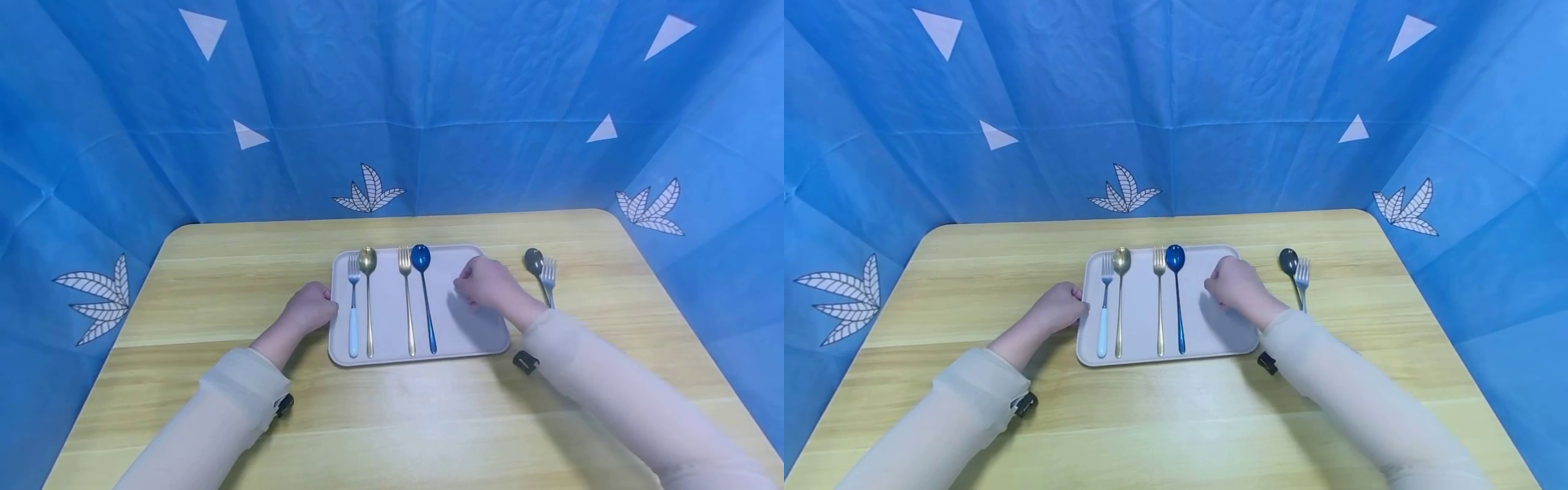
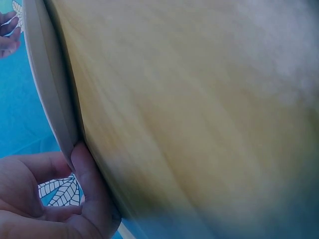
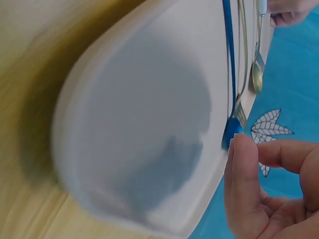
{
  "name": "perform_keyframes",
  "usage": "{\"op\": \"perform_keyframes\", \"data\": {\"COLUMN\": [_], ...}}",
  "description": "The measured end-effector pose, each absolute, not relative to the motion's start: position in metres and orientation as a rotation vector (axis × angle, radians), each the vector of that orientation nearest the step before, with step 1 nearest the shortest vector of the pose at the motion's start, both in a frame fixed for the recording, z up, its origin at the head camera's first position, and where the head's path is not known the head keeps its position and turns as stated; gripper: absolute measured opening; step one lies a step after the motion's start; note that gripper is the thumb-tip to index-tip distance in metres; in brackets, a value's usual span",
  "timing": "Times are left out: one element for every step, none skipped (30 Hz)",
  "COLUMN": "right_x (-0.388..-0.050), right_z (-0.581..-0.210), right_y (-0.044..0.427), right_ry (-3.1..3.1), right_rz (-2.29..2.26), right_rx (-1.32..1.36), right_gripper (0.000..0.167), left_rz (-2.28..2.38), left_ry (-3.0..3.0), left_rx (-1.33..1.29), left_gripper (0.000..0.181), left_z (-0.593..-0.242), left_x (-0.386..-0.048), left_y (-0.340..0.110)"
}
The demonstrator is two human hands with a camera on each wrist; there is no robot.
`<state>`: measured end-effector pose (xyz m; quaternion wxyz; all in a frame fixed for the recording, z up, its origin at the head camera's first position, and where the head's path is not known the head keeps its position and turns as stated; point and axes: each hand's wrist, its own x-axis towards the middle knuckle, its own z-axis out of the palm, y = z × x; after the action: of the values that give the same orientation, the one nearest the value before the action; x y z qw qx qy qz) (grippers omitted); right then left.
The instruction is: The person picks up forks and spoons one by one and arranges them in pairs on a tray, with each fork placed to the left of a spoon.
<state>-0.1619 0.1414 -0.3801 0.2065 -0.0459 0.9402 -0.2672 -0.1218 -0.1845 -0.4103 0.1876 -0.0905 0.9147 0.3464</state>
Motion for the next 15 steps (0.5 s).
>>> {"op": "perform_keyframes", "data": {"right_x": [-0.162,-0.162,-0.163,-0.163,-0.163,-0.163,-0.163,-0.162,-0.162,-0.162,-0.161,-0.161,-0.161,-0.161,-0.161], "right_z": [-0.38,-0.379,-0.379,-0.379,-0.378,-0.378,-0.378,-0.377,-0.376,-0.375,-0.373,-0.372,-0.371,-0.37,-0.369], "right_y": [0.144,0.146,0.149,0.152,0.154,0.157,0.16,0.163,0.166,0.168,0.171,0.174,0.178,0.181,0.184], "right_ry": [2.622,2.625,2.624,2.623,2.623,2.622,2.62,2.616,2.61,2.609,2.605,2.6,2.598,2.595,2.592], "right_rz": [-0.732,-0.724,-0.721,-0.726,-0.732,-0.732,-0.738,-0.752,-0.765,-0.773,-0.785,-0.804,-0.819,-0.835,-0.851], "right_rx": [-0.127,-0.127,-0.13,-0.132,-0.129,-0.131,-0.133,-0.13,-0.13,-0.127,-0.121,-0.116,-0.114,-0.112,-0.112], "right_gripper": [0.023,0.023,0.024,0.024,0.024,0.024,0.025,0.025,0.025,0.024,0.024,0.023,0.023,0.022,0.021], "left_rz": [0.977,0.977,0.978,0.978,0.979,0.979,0.979,0.977,0.978,0.976,0.976,0.974,0.972,0.972,0.973], "left_ry": [2.572,2.571,2.572,2.573,2.574,2.576,2.577,2.579,2.581,2.58,2.578,2.578,2.58,2.581,2.581], "left_rx": [-0.257,-0.259,-0.257,-0.256,-0.254,-0.252,-0.25,-0.248,-0.243,-0.246,-0.246,-0.248,-0.248,-0.248,-0.249], "left_gripper": [0.011,0.011,0.012,0.012,0.012,0.012,0.013,0.013,0.014,0.014,0.014,0.014,0.014,0.013,0.013], "left_z": [-0.41,-0.41,-0.409,-0.409,-0.409,-0.409,-0.409,-0.409,-0.41,-0.41,-0.411,-0.411,-0.412,-0.412,-0.412], "left_x": [-0.122,-0.122,-0.122,-0.121,-0.121,-0.121,-0.121,-0.121,-0.121,-0.121,-0.121,-0.122,-0.122,-0.122,-0.122], "left_y": [-0.184,-0.184,-0.184,-0.184,-0.184,-0.184,-0.184,-0.184,-0.184,-0.184,-0.184,-0.184,-0.184,-0.184,-0.184]}}
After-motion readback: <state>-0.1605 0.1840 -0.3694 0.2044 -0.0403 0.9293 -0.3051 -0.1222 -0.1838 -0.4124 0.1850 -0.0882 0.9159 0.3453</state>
